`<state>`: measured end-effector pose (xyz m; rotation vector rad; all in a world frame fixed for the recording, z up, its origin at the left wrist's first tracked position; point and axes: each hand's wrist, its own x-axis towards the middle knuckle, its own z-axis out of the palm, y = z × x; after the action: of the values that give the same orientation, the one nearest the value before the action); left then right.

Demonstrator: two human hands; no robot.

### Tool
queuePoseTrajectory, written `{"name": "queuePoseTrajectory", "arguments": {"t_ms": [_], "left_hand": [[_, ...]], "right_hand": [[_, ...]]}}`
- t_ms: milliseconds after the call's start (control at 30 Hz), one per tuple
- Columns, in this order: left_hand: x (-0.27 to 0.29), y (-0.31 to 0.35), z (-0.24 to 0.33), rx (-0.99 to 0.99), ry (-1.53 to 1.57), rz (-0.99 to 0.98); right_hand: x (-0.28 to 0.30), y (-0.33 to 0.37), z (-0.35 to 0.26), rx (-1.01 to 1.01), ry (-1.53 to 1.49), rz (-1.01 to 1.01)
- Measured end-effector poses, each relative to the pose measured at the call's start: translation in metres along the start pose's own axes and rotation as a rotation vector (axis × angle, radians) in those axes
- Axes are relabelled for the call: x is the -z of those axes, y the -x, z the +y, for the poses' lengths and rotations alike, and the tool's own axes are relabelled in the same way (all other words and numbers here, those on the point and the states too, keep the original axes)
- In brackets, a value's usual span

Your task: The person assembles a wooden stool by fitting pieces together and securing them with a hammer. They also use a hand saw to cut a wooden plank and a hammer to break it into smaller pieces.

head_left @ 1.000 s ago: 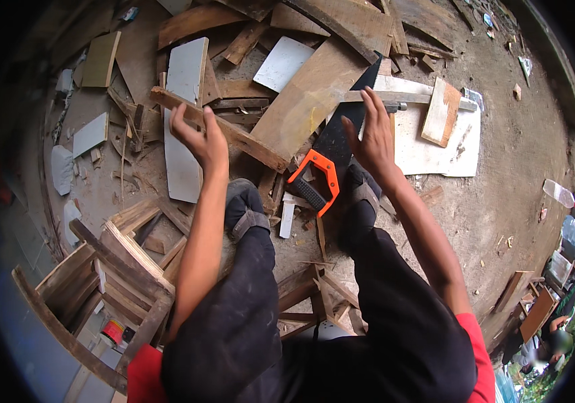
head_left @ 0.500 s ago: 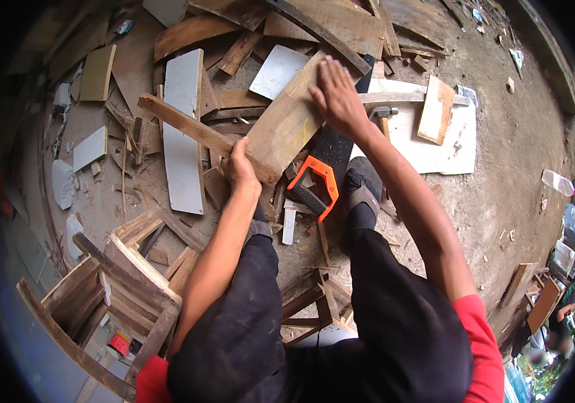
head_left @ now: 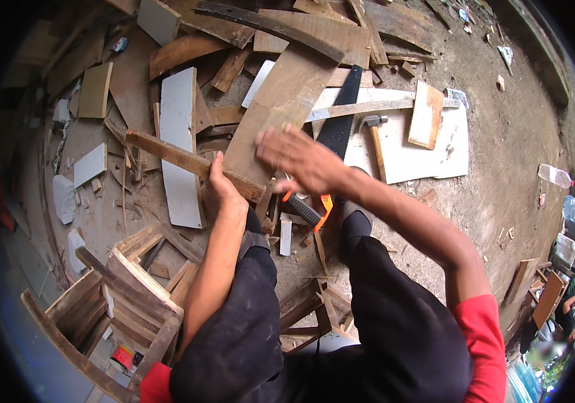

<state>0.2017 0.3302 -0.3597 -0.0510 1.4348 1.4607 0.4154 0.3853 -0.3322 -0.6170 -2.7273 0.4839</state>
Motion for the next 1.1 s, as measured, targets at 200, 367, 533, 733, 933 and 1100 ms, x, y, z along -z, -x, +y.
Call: {"name": "queuePoseTrajectory", "arguments": {"t_ms": [200, 367, 533, 733, 933, 1100], "left_hand": [[-0.008, 0.022, 0.024, -0.125, -0.111, 0.096], [-0.025, 0.041, 0.028, -0.128, -0.174, 0.011], [-0.042, 0.042, 0.039, -0.270, -0.328, -0.110], [-0.031, 0.038, 0.035, -0.269, -0.419, -0.249], [-0.025, 0.022, 0.040, -0.324, -0.648, -0.251], [-0.034, 0.027, 0.036, -1.246, -1.166, -0.232]], "right_hand": [[0.034, 0.023, 0.024, -0.337, 0.099, 0.408], [0.101, -0.016, 0.061, -0.172, 0.093, 0.633], [0.078, 0.027, 0.100, -0.493, 0.425, 0.148], [0.103, 0.045, 0.099, -0.682, 0.348, 0.771], [0.113, 0.074, 0.090, -1.187, -0.553, 0.437], [0.115, 0.087, 0.068, -1.233, -0.628, 0.600]]}}
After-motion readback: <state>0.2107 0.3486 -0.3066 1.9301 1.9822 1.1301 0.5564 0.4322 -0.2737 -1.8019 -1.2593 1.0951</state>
